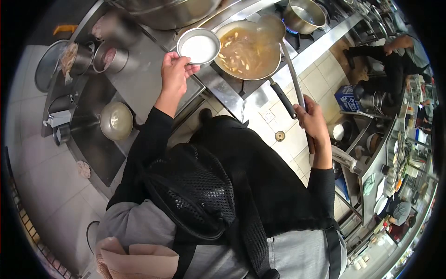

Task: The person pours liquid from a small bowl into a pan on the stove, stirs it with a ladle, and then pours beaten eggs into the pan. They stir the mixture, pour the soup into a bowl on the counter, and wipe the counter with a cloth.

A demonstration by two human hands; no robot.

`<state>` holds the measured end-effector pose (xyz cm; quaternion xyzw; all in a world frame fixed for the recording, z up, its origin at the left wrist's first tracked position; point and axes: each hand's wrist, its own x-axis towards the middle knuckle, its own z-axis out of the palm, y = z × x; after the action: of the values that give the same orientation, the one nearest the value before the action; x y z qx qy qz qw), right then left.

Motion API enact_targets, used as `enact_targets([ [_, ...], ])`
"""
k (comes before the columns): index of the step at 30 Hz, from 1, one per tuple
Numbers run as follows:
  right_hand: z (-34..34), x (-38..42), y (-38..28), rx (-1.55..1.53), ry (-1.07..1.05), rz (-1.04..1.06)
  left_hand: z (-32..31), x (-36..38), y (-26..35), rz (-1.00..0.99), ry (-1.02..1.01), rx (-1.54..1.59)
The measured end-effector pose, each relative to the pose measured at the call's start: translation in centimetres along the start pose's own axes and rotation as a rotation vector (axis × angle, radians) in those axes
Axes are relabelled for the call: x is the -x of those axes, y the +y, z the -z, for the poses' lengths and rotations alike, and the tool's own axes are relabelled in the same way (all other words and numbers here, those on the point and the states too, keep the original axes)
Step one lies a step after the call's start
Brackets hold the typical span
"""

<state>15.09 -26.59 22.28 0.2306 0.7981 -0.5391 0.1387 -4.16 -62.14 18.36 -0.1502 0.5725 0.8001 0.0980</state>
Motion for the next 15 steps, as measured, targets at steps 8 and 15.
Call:
enact_targets([
  [8,-4.9,-4.9,4.3,0.330,0.126,0.325,-1.8,-2.3,0.0,-0.088,-0.039,0.012],
  [15,-6.7,-1.2,2.7,-0.828,-0.309,-0.279,-4.9,-5.6,-0.1,-0.078,-0.105,-0.133],
])
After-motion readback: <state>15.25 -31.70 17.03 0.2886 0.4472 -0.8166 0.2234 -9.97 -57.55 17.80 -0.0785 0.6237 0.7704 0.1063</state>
